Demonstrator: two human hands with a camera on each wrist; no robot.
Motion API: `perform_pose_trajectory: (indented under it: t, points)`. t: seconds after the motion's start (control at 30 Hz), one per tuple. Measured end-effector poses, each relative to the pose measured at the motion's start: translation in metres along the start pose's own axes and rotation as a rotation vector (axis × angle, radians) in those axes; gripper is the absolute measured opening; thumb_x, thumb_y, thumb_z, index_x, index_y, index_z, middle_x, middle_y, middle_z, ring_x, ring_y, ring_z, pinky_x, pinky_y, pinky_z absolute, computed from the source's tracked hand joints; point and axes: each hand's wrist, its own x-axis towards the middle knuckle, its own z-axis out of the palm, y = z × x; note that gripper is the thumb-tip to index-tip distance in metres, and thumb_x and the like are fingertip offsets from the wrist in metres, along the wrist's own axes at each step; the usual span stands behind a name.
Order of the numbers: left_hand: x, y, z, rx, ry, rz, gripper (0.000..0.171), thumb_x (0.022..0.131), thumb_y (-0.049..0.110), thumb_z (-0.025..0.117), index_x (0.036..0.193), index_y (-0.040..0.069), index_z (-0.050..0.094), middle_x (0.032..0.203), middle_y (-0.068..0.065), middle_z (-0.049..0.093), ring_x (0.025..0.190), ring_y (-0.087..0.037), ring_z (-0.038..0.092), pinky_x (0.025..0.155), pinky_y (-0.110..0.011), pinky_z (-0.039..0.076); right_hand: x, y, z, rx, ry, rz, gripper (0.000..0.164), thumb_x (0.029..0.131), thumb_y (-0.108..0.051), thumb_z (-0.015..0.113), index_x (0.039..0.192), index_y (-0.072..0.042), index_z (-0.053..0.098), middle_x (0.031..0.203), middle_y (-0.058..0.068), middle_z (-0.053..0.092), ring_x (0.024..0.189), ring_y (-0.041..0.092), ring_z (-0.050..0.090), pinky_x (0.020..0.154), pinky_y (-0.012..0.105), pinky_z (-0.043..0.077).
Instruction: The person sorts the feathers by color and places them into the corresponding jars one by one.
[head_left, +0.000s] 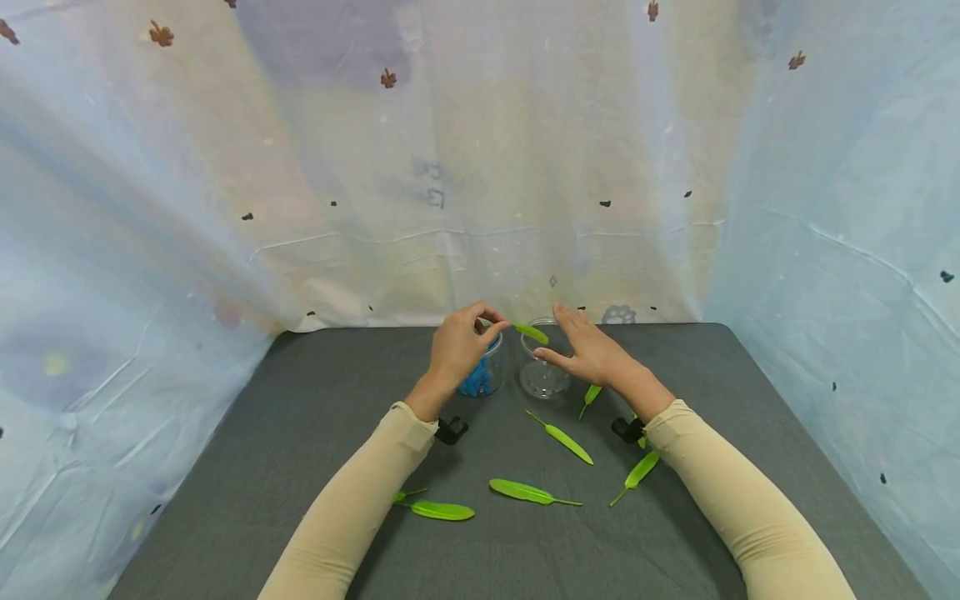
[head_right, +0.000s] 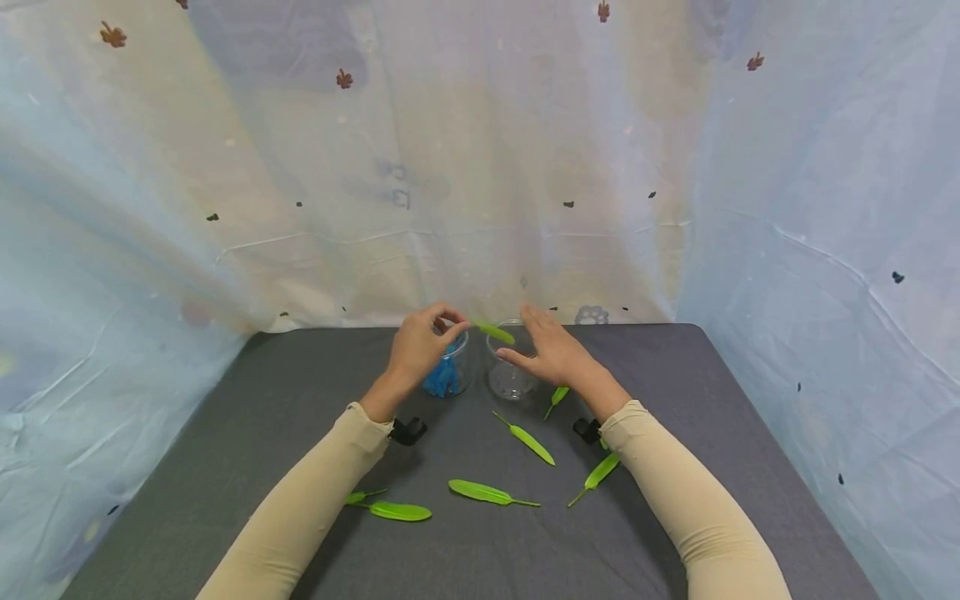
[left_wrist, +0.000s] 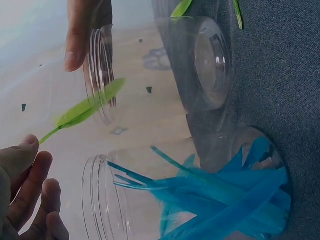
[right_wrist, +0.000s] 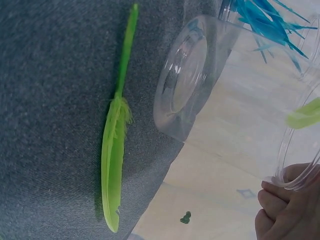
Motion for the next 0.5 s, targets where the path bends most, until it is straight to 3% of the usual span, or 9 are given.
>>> perform_pose_trajectory:
  t: [0.3,0.5]
  points:
    - [0.001,0.001,0.01,0.047,-0.008,0.036,0.015,0.101,0.032,0.078,0.109,0.02,0.081,0.103,0.003,0.079,0.081,-0.013,0.07,0.055,-0.028,0.055,0.0,0.0,-0.001,0.019,-0.007,-0.003,0.107,0.104,-0.072,0.052,0.173,-0.005,0.006,0.18,0.019,0.007,0.166,0.039,0.01,0.135,0.058,0.008]
    - [0.001,0.005,0.013,0.091,-0.019,0.058,0.014,0.101,0.031,0.078,0.107,0.019,0.083,0.1,0.002,0.08,0.078,-0.014,0.071,0.061,-0.032,0.059,-0.001,0.0,-0.001,0.019,-0.007,0.0,0.107,0.104,-0.073,0.051,0.173,-0.005,0.006,0.179,0.02,0.007,0.166,0.041,0.009,0.134,0.061,0.011]
